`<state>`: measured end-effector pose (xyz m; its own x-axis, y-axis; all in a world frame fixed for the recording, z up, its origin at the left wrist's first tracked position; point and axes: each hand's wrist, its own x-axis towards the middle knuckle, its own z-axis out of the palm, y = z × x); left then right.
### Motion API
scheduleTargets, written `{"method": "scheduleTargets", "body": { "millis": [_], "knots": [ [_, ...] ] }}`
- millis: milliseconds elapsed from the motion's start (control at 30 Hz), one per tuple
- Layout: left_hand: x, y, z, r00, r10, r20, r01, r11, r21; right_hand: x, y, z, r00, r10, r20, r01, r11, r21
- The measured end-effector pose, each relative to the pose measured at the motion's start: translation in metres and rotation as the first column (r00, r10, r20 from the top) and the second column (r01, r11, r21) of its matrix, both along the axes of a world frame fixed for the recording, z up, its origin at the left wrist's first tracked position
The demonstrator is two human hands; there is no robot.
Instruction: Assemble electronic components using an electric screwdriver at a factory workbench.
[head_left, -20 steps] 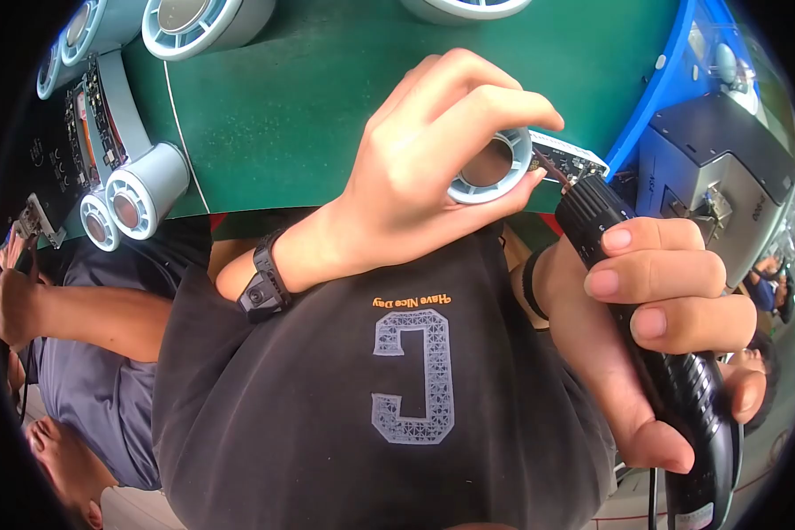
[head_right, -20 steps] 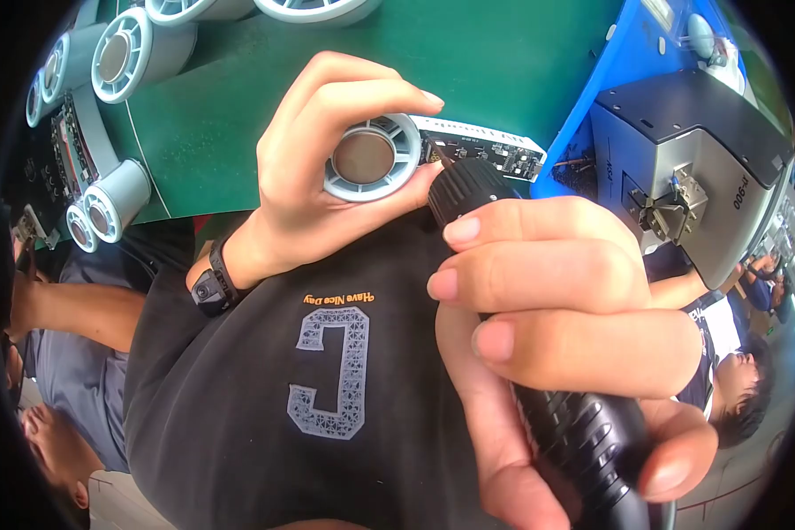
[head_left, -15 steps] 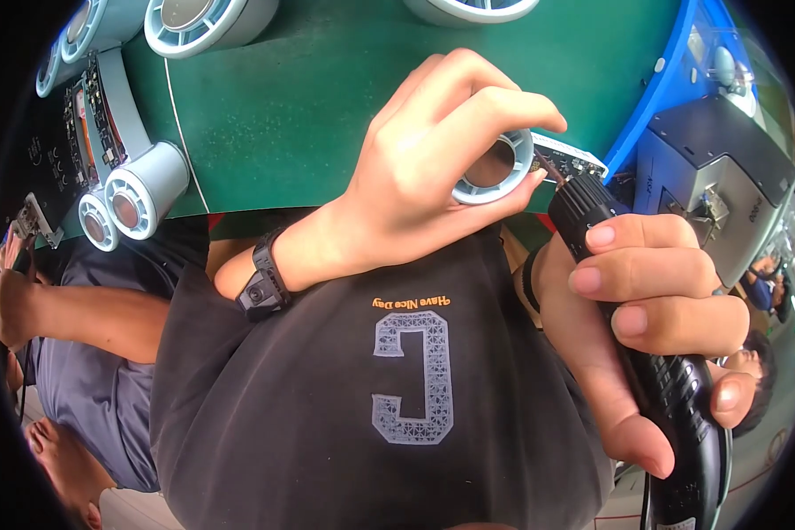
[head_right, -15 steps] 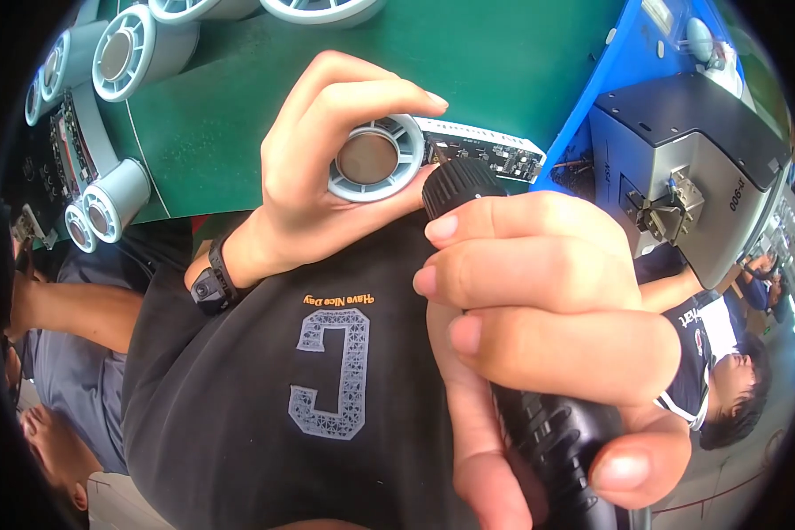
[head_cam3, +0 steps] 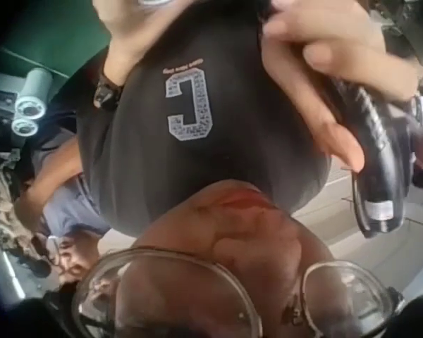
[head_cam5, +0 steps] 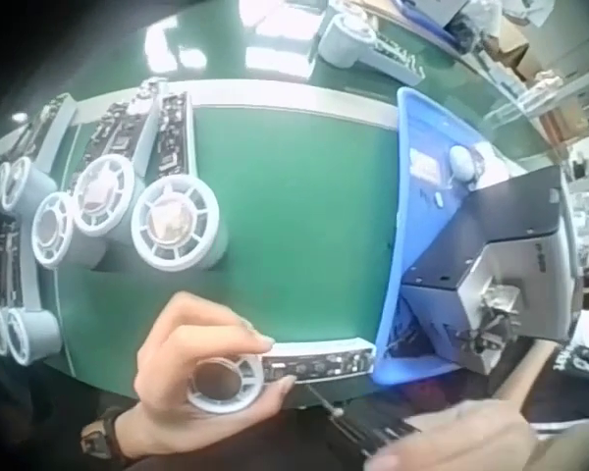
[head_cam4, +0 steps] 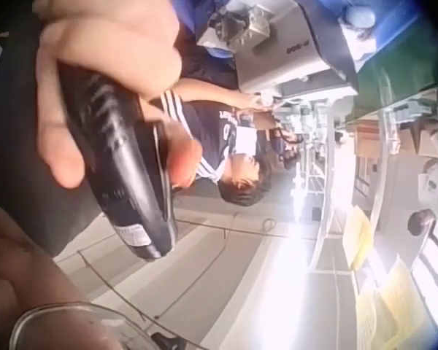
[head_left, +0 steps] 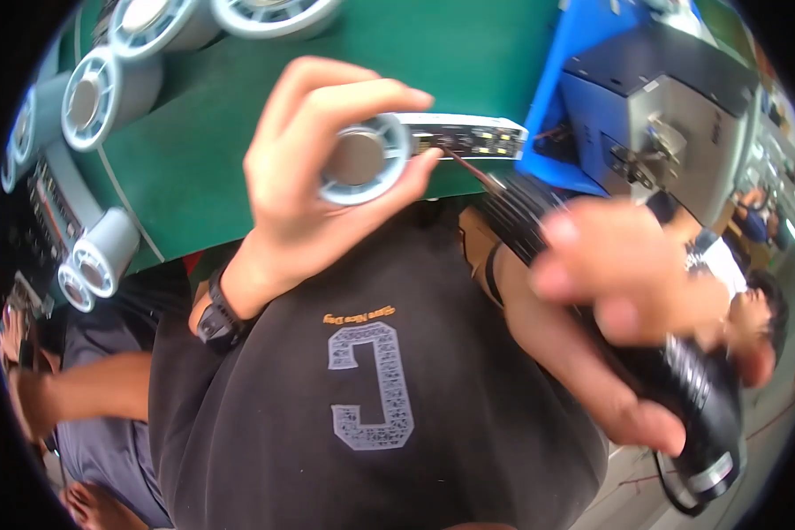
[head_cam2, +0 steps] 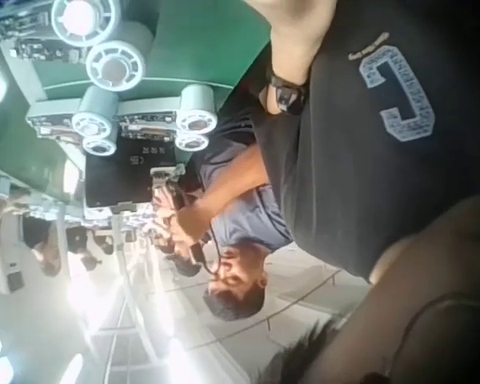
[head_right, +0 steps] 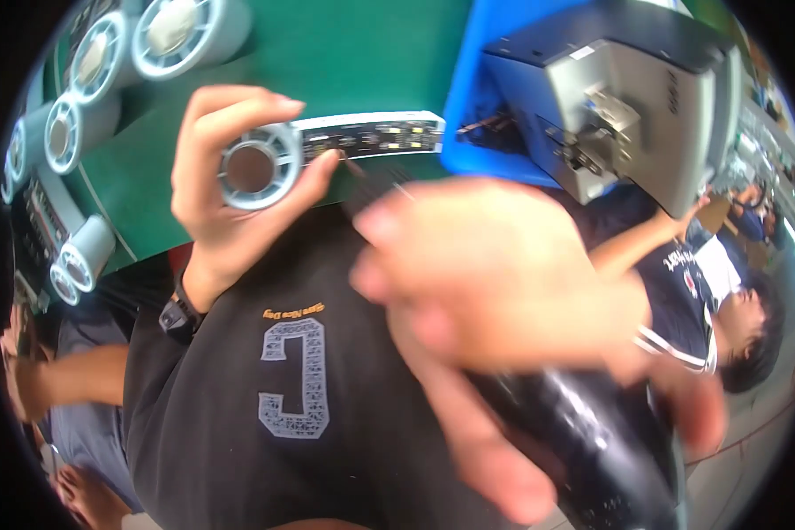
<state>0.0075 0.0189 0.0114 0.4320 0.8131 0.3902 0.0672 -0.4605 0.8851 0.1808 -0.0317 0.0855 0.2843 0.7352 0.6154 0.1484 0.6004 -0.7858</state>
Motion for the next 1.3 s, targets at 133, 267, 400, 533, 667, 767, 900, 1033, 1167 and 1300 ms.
{"method": "scheduleTargets", "body": {
  "millis": [133, 267, 400, 533, 667, 767, 900, 1033, 1167, 1300],
  "knots": [
    [0.015, 0.004, 0.002, 0.999, 0.048, 0.002, -0.048, 0.998, -0.028, 0.067, -0.012, 0.032, 0.869, -0.493, 0.023, 0.425, 0.772, 0.473],
    [0.02, -0.004, 0.005, 0.999, 0.029, -0.035, -0.029, 1.0, 0.004, 0.121, -0.027, 0.043, 0.689, -0.691, 0.221, 0.613, 0.717, 0.331],
    [0.019, -0.008, 0.008, 0.997, -0.017, -0.081, 0.022, 0.998, 0.066, 0.121, -0.03, 0.042, 0.69, -0.686, 0.232, 0.671, 0.726, 0.148],
    [0.005, -0.016, 0.003, 0.995, -0.029, -0.091, 0.034, 0.998, 0.06, 0.105, -0.042, 0.039, 0.807, -0.585, 0.085, 0.587, 0.81, 0.001],
    [0.005, -0.016, 0.0, 0.998, -0.017, -0.052, 0.02, 0.998, 0.061, 0.081, -0.054, 0.033, 0.939, -0.345, -0.007, 0.343, 0.934, -0.097],
    [0.002, -0.012, -0.007, 0.993, -0.119, 0.006, 0.119, 0.99, 0.077, 0.013, -0.055, 0.027, 0.954, -0.297, -0.043, 0.299, 0.953, 0.051],
    [-0.003, -0.017, -0.007, 0.995, -0.098, 0.007, 0.098, 0.995, 0.016, -0.024, -0.048, 0.009, 0.97, -0.241, -0.003, 0.239, 0.958, 0.161],
    [-0.003, -0.012, -0.011, 0.994, -0.1, 0.042, 0.098, 0.994, 0.044, -0.047, -0.04, 0.002, 0.975, -0.221, -0.007, 0.219, 0.965, 0.145],
    [-0.002, -0.013, -0.014, 0.996, -0.084, 0.036, 0.083, 0.995, 0.047, -0.038, -0.048, 0.002, 0.98, -0.187, 0.062, 0.18, 0.978, 0.103],
    [-0.002, -0.014, -0.018, 0.996, -0.072, 0.05, 0.069, 0.995, 0.066, -0.036, -0.046, -0.001, 0.987, -0.122, 0.104, 0.112, 0.989, 0.095]
  ]
}}
